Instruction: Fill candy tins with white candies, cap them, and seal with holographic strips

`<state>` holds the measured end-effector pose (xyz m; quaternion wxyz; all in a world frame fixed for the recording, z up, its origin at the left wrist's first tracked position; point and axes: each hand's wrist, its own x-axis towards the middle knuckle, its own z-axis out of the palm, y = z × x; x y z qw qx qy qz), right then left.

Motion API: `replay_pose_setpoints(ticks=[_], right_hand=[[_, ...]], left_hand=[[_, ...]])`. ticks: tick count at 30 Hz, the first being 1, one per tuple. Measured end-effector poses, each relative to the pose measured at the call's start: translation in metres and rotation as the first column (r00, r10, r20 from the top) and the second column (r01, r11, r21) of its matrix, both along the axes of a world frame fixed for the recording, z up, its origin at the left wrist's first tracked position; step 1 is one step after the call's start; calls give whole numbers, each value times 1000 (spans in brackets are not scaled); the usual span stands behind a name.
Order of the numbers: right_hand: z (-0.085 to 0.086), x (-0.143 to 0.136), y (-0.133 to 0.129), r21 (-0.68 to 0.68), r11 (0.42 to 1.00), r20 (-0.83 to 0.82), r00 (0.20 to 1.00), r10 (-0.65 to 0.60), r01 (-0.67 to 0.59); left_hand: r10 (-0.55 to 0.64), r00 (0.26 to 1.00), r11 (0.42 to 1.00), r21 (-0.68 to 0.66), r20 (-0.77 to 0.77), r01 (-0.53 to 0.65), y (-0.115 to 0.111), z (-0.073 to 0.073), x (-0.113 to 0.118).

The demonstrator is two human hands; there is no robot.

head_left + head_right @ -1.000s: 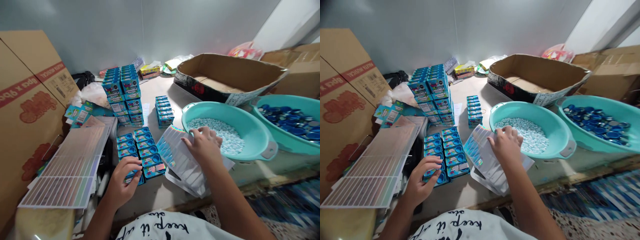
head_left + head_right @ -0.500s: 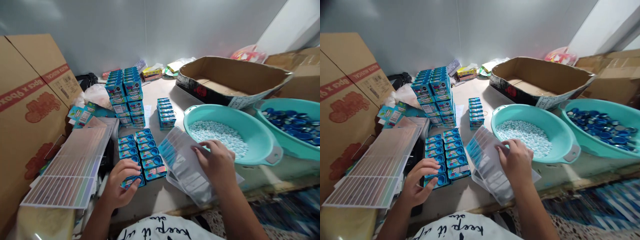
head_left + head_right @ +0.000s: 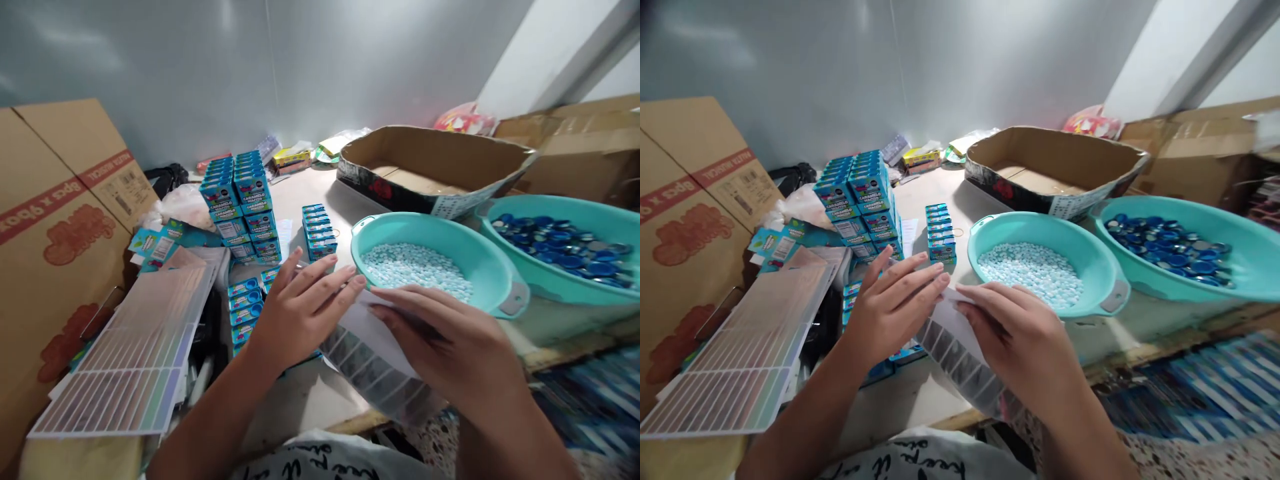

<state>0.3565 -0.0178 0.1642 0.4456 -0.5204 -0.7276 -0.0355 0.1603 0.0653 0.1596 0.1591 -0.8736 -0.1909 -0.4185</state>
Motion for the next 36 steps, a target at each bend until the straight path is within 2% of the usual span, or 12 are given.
replay_pose_setpoints(ticks=[4,9,14,18,24,32,36], right_hand=[[-4,1,-3,-55,998,-91,996,-20,15],[-5,2,-4,-75,996,-202,979,21,-36],[-3,0,-7,-67,995,-203,977,62,-77],[-2,-4,-8,-111,988,-190,978,90,-112],[-3,-8,-9,-58,990,-174,977,119,-131],[-7,-5,-13,-90,987,-233,967,107,-131],[-9,-4,-10,-79,991,-195,976,95,-112]], left_hand=[[-37,999,997,61,-32,39,4,-13,-5],[-73,997,992,109,23,70,6,-20,-6],[-96,994,994,63,46,93,1,-16,-6],[-67,996,998,25,66,66,-3,-12,-8],[-73,994,994,81,81,67,-5,-17,-17],[-117,986,990,97,117,106,-8,-17,-16],[-43,993,998,41,109,39,-6,-16,-12]])
